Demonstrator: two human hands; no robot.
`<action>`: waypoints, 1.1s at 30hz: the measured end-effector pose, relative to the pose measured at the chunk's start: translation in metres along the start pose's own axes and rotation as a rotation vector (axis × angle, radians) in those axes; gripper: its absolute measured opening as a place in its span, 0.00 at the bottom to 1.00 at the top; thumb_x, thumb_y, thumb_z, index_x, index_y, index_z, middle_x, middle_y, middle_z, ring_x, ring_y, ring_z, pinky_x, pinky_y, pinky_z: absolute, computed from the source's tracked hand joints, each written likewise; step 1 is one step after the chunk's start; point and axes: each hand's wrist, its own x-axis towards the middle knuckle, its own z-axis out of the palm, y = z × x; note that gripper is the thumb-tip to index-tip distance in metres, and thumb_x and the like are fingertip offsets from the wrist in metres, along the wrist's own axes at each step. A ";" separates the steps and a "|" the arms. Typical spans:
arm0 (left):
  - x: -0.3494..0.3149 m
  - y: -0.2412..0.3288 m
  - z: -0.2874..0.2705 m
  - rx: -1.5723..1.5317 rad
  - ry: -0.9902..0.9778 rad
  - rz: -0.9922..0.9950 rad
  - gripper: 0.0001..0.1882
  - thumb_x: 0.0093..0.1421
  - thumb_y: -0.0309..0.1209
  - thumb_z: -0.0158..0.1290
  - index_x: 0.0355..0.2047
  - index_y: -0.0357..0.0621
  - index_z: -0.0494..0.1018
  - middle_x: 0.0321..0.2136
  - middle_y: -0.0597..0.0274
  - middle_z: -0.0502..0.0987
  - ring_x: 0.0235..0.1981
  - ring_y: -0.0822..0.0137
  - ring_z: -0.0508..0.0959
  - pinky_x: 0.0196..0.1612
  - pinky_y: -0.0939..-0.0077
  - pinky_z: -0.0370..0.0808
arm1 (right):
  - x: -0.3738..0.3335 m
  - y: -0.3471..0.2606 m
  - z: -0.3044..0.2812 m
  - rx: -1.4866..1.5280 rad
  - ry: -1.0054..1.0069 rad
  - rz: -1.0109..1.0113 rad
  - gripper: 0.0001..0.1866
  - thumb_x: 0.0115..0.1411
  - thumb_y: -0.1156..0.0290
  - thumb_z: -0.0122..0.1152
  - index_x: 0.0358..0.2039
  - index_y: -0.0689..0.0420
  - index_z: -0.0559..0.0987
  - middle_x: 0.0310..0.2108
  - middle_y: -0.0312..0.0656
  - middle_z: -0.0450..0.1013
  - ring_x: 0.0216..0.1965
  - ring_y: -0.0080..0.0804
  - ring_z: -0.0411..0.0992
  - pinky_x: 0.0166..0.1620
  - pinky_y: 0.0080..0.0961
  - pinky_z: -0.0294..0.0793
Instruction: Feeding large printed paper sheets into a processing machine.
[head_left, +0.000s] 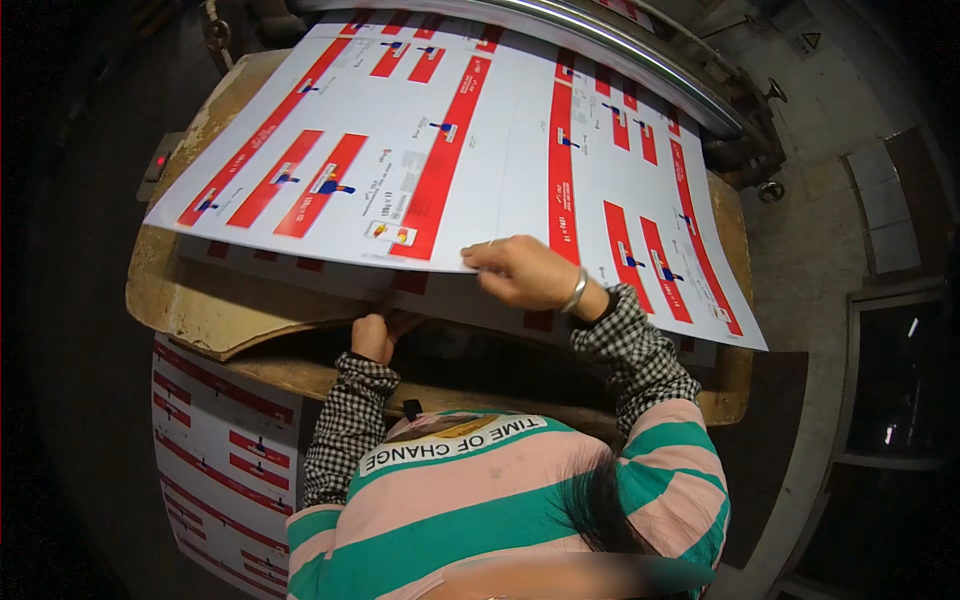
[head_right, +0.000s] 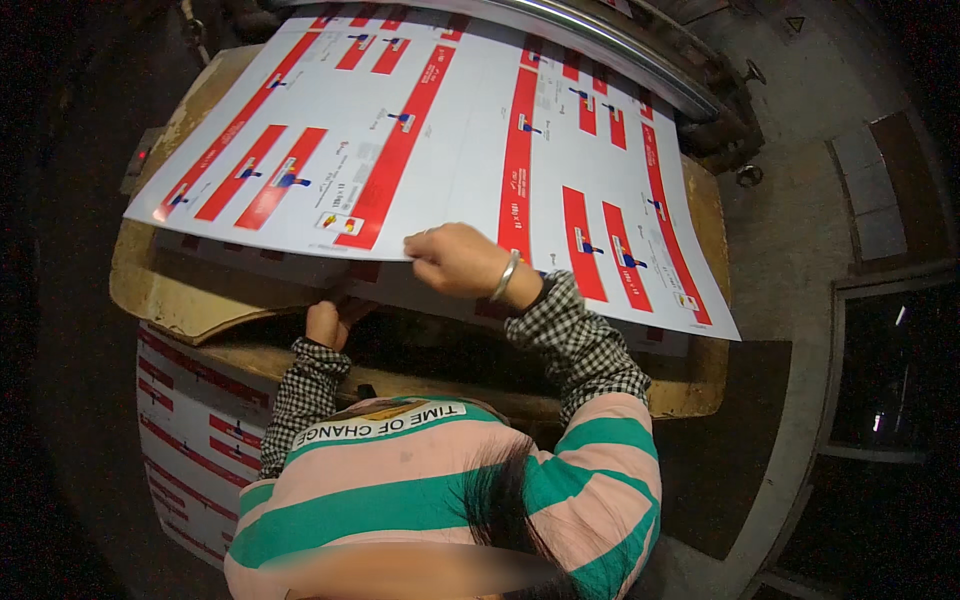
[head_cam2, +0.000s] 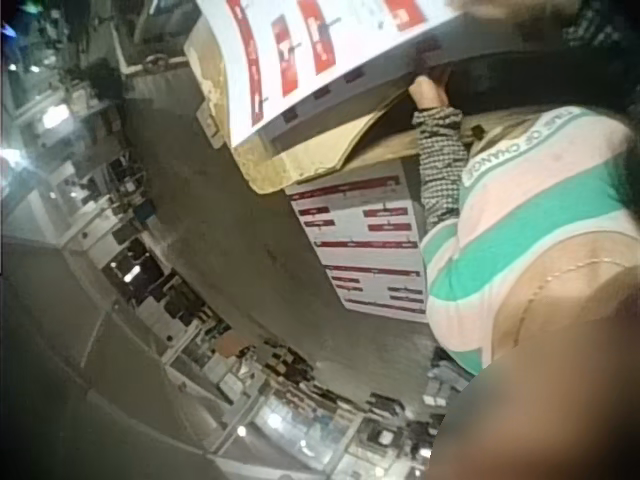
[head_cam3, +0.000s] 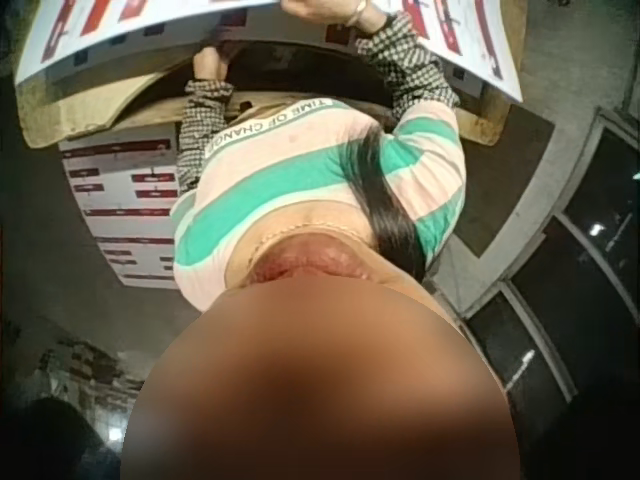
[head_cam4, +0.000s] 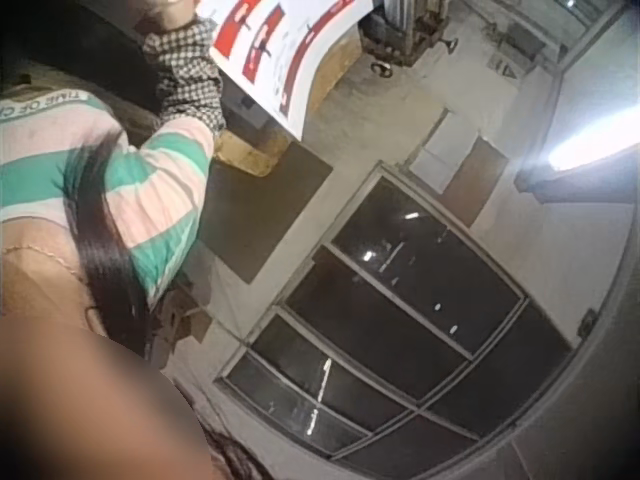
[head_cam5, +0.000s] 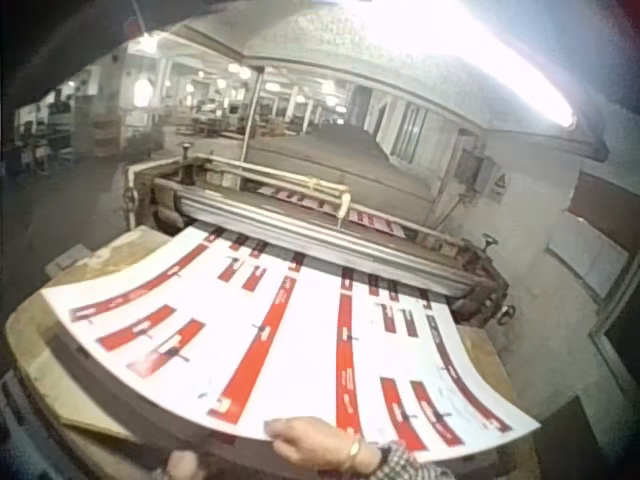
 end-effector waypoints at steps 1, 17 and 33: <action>0.000 -0.002 -0.005 -0.022 0.039 -0.002 0.16 0.53 0.23 0.37 0.42 0.27 0.64 0.39 0.48 0.70 0.40 0.54 0.72 0.42 0.57 0.72 | -0.003 -0.006 0.006 -0.025 0.083 -0.061 0.10 0.45 0.75 0.49 0.29 0.64 0.73 0.35 0.50 0.70 0.35 0.45 0.69 0.38 0.30 0.69; 0.004 0.004 0.007 -0.012 -0.001 0.028 0.16 0.57 0.27 0.40 0.46 0.34 0.59 0.39 0.52 0.70 0.35 0.57 0.75 0.33 0.66 0.77 | 0.046 0.079 0.040 -0.150 0.116 0.169 0.24 0.44 0.58 0.56 0.38 0.63 0.70 0.44 0.52 0.63 0.48 0.50 0.58 0.48 0.36 0.61; 0.011 -0.007 0.026 -0.074 -0.281 -0.238 0.17 0.58 0.30 0.38 0.48 0.37 0.60 0.44 0.52 0.67 0.45 0.58 0.68 0.48 0.56 0.66 | 0.000 -0.011 -0.003 0.086 -0.027 0.015 0.15 0.45 0.72 0.49 0.35 0.64 0.73 0.38 0.51 0.70 0.34 0.45 0.71 0.38 0.28 0.70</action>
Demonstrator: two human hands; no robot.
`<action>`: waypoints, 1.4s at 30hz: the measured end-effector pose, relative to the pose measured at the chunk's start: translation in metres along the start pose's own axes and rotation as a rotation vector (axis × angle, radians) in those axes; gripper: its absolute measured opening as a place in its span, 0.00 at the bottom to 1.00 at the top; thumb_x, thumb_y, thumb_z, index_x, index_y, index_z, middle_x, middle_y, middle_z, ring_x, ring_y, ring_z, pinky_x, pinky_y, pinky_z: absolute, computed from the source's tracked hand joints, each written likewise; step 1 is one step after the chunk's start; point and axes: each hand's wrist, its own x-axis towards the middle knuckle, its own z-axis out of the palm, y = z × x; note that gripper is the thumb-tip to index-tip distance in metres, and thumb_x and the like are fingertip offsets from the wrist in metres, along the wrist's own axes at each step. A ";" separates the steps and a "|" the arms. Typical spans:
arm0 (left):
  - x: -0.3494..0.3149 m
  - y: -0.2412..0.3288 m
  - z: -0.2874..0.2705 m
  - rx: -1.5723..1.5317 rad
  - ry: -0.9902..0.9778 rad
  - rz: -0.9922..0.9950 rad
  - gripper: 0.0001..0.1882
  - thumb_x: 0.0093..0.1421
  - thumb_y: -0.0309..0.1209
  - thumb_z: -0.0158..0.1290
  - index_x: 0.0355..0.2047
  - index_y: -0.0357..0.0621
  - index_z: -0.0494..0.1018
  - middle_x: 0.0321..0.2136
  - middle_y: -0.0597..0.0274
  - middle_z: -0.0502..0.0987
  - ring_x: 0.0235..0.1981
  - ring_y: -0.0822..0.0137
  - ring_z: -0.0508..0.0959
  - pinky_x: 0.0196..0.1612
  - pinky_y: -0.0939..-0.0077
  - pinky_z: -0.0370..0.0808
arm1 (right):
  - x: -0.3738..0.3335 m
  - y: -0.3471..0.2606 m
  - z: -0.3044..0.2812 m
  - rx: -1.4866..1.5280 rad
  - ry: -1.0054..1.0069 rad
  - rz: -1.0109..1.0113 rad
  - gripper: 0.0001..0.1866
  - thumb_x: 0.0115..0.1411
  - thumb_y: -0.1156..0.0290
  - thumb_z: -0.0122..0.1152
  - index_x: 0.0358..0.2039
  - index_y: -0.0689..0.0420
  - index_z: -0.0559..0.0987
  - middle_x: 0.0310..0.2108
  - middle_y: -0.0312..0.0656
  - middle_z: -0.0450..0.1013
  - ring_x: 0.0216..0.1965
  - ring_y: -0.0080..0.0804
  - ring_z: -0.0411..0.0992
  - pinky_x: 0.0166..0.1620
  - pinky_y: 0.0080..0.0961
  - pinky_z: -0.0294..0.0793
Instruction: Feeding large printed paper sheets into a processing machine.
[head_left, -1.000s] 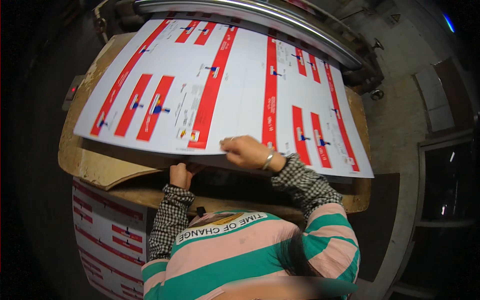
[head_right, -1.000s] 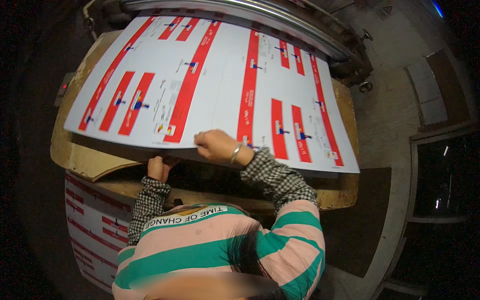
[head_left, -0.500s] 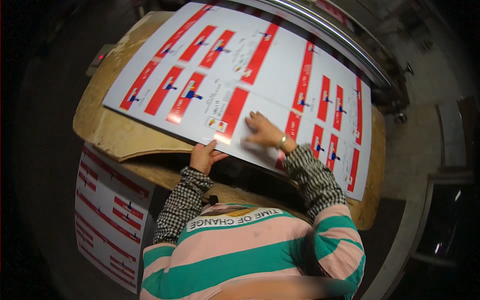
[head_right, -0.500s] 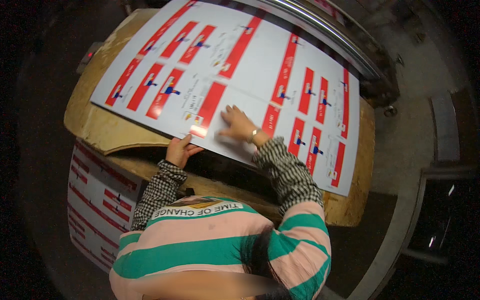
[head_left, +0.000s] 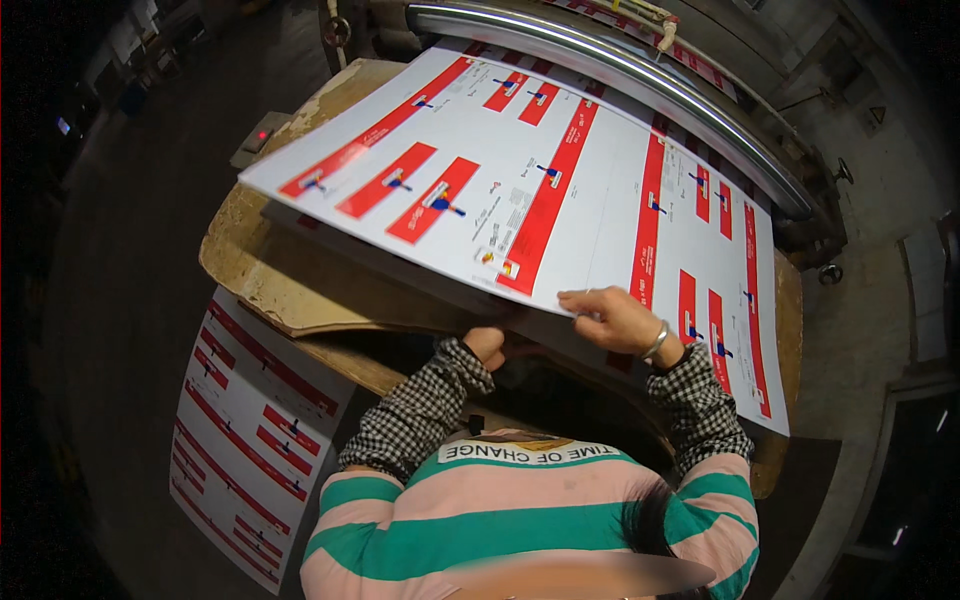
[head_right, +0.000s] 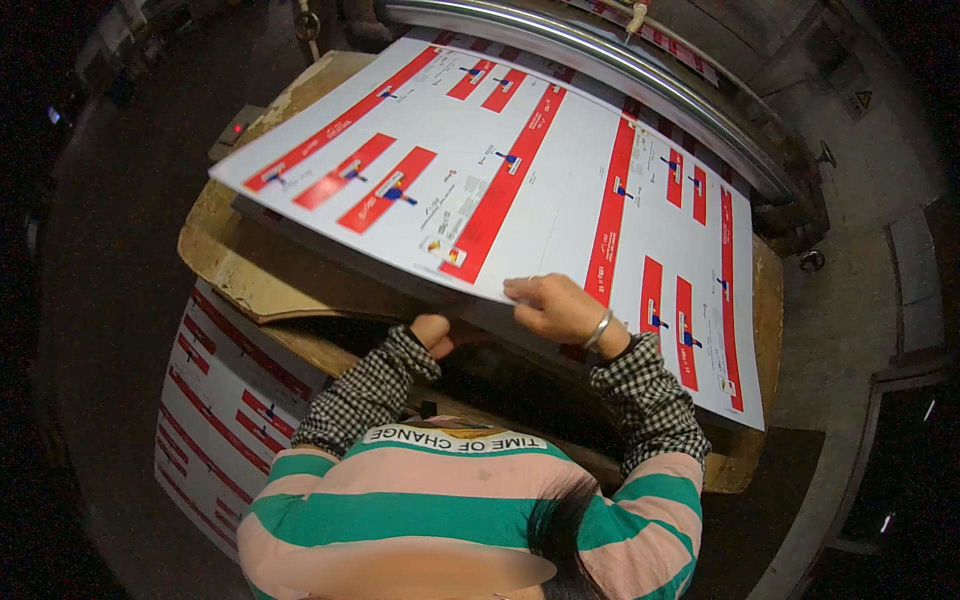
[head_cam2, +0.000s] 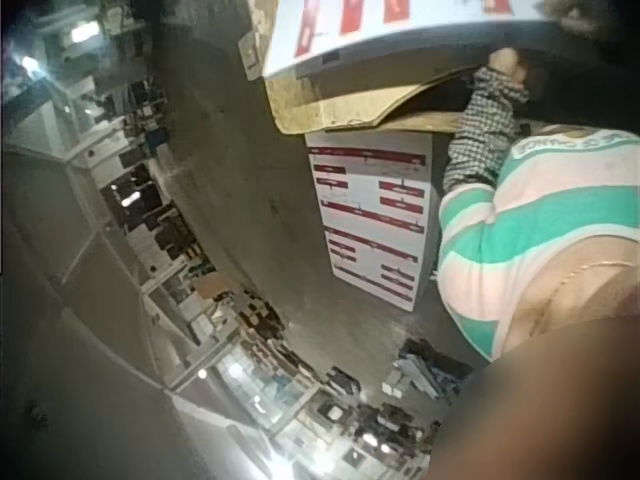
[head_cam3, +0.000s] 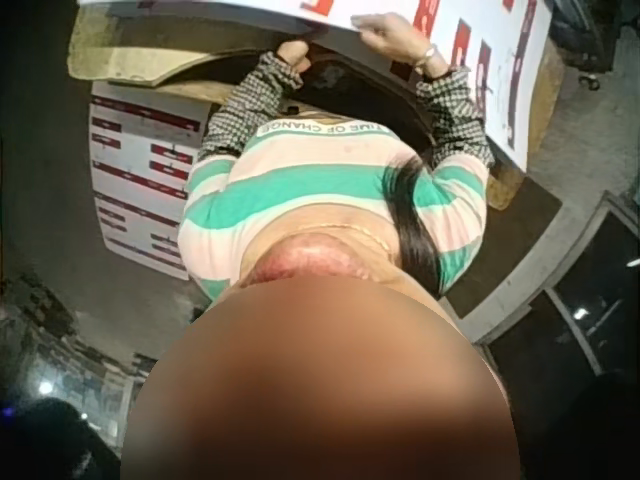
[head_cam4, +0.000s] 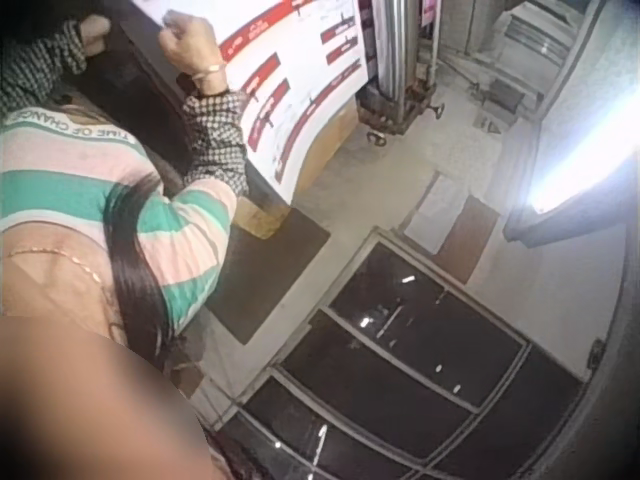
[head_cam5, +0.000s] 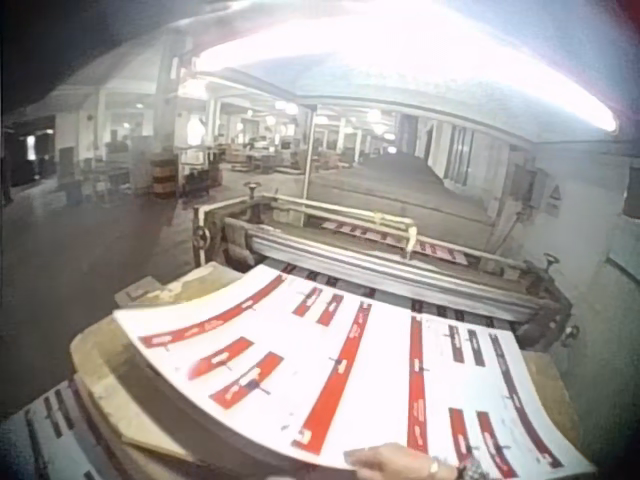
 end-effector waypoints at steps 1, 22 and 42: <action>0.002 -0.003 0.007 0.013 0.038 -0.005 0.17 0.59 0.30 0.36 0.48 0.38 0.60 0.45 0.51 0.66 0.46 0.58 0.67 0.47 0.54 0.66 | -0.004 0.017 0.012 0.025 0.017 0.014 0.15 0.45 0.71 0.49 0.35 0.63 0.73 0.38 0.51 0.69 0.34 0.45 0.70 0.38 0.28 0.70; -0.008 -0.008 0.003 0.105 -0.043 0.088 0.20 0.53 0.20 0.44 0.48 0.37 0.58 0.41 0.51 0.68 0.42 0.57 0.71 0.41 0.57 0.73 | 0.035 0.074 0.040 -0.172 0.149 0.154 0.28 0.44 0.57 0.58 0.41 0.64 0.68 0.43 0.57 0.64 0.46 0.46 0.63 0.48 0.34 0.62; 0.019 -0.022 -0.063 0.120 0.012 0.089 0.18 0.55 0.30 0.45 0.47 0.44 0.62 0.44 0.59 0.67 0.45 0.62 0.67 0.46 0.65 0.67 | -0.004 0.044 0.054 -0.073 -0.028 -0.066 0.08 0.45 0.71 0.48 0.24 0.62 0.71 0.27 0.49 0.68 0.29 0.48 0.67 0.34 0.35 0.67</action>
